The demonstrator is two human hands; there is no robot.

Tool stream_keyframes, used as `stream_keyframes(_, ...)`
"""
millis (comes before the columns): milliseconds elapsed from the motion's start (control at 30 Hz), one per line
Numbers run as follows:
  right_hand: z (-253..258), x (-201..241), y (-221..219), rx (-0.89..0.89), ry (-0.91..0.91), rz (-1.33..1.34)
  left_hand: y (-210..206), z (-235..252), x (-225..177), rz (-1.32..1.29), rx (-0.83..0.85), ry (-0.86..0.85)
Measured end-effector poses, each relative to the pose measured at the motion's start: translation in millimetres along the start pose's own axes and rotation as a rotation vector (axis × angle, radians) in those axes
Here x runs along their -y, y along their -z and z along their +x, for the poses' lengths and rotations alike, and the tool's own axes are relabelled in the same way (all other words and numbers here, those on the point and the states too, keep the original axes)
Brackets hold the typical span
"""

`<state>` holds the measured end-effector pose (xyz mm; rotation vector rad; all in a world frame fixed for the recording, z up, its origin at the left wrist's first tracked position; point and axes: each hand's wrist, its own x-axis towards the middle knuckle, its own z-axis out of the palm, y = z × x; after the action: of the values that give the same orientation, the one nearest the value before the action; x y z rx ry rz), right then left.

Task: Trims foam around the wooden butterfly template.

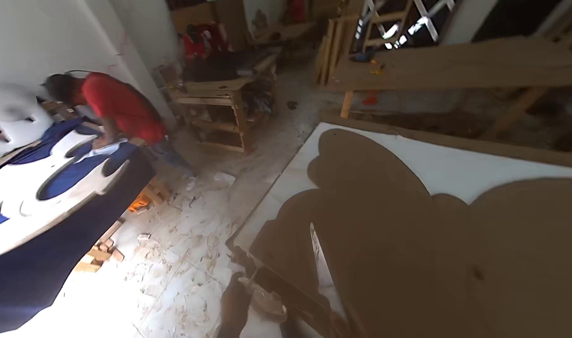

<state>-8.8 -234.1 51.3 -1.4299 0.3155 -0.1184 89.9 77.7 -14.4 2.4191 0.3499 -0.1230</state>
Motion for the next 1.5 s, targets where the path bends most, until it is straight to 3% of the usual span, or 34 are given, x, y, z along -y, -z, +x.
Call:
stream_keyframes(133, 70, 4, -32, -0.094, -0.039, 0.045, 106, 51, 79, 0.121, 0.017, -0.049)
stream_keyframes(267, 111, 26, -56, -0.064, -0.030, 0.013, 227, 123, 174, 0.159, 0.021, 0.100)
stream_keyframes(333, 120, 31, -70, -0.082, -0.029, -0.002, 269, 159, 191, 0.298, -0.054, 0.130)
stream_keyframes(400, 119, 32, -85, -0.120, -0.060, -0.044, 287, 200, 182, 0.428, -0.052, 0.248)
stream_keyframes(467, 114, 25, -107, -0.150, -0.092, -0.097, 281, 247, 164, 0.535, -0.069, 0.283)
stream_keyframes(533, 104, 13, -136, -0.194, -0.121, -0.175, 257, 294, 147, 0.380, -0.084, 0.068)
stream_keyframes(600, 92, 1, -170, -0.240, -0.117, -0.276, 214, 348, 122, 0.077, 0.080, -0.186)
stream_keyframes(700, 69, 10, -249, -0.359, -0.167, -0.397, 150, 404, 61, -0.051, 0.306, -0.395)
stream_keyframes(767, 67, 36, -309, -0.491, -0.250, -0.473, 118, 410, 8, -0.035, 0.434, -0.565)
stream_keyframes(833, 59, 23, -351, -0.564, -0.291, -0.584, 99, 392, -27, -0.013, 0.557, -0.748)
stream_keyframes(933, 52, -29, -386, -0.657, -0.253, -0.761, 70, 366, -37, 0.003, 0.760, -0.977)
stream_keyframes(1000, 58, -38, -399, -0.702, -0.265, -0.843, 55, 359, -31, 0.034, 0.853, -1.106)
stream_keyframes(1300, 83, -36, -413, -0.761, -0.359, -0.943, 61, 361, -30, 0.193, 0.892, -1.197)
stream_keyframes(1500, 88, -40, -408, -0.741, -0.376, -1.003, 69, 365, -35, 0.203, 0.919, -1.164)
